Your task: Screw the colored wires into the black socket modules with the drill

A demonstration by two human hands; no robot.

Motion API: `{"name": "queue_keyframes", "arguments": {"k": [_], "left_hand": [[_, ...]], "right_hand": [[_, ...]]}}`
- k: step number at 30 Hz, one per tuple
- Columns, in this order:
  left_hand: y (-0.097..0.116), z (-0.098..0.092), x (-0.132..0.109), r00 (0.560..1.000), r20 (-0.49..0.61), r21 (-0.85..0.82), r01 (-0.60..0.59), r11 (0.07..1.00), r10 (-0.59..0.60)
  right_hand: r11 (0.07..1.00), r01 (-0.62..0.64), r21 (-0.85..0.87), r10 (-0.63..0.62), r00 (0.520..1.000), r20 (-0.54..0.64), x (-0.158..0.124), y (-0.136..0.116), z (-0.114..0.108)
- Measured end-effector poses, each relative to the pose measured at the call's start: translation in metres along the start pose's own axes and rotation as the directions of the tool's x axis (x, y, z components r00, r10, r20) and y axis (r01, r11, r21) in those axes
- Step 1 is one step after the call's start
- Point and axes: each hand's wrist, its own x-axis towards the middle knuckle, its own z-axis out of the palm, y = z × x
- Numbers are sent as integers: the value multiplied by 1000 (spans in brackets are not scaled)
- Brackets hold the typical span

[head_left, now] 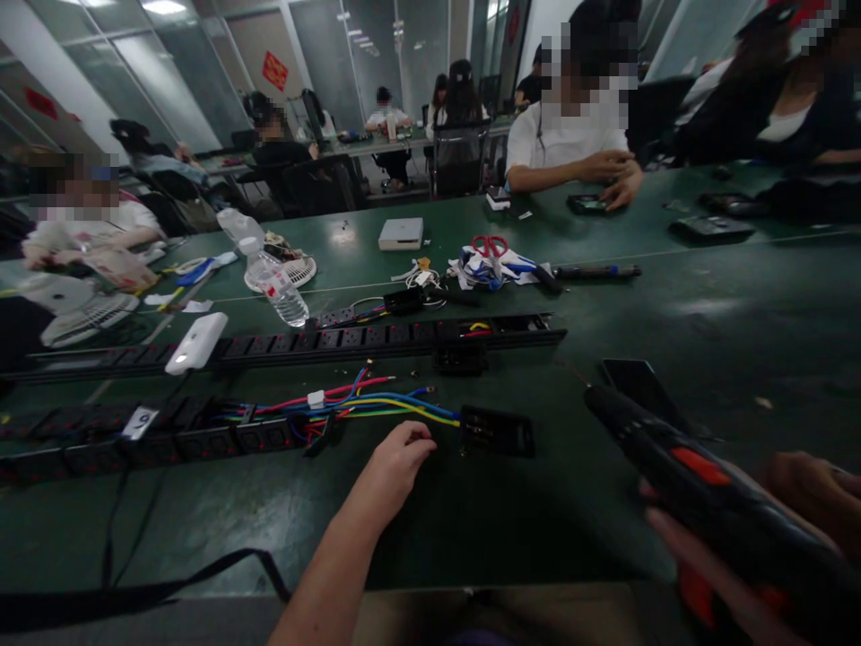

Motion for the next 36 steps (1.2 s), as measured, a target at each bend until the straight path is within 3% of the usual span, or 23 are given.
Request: {"name": "queue_keyframes", "arguments": {"k": [4,6,8,10,12,15,18,23,28,36], "left_hand": [[5,1,4,1000,30,130,-14,991,10],[7,1,5,1000,7,117,4,993,-5],[7,2,5,997,-58,7,49,999,-48],[5,2,3,977,-141,-188,133,973,-160],[2,3,2,931,-182,-425,216,879,-317],[0,1,2,858,-158,-694,256,673,-489],[0,-3,4,827,-141,-791,237,564,-545],[-4,-4,6,821,-139,-810,228,540,-554],[-2,-4,6,837,-66,-809,274,520,-544],[7,-8,10,821,-16,-867,273,417,-571]], "right_hand": [[959,-41,279,25,998,59,-9,3,-3],[856,-85,511,48,995,85,-17,7,-2],[615,-100,782,48,995,90,-26,11,3],[337,-103,936,-1,994,110,-31,13,13],[191,-138,972,-83,984,156,-29,12,25],[197,-197,961,-165,959,230,-18,10,37],[210,-250,945,-227,928,296,-7,9,44],[253,-263,931,-254,910,327,-4,13,50],[268,-276,923,-261,902,345,-10,16,51],[295,-275,915,-241,905,350,-14,15,52]]}}
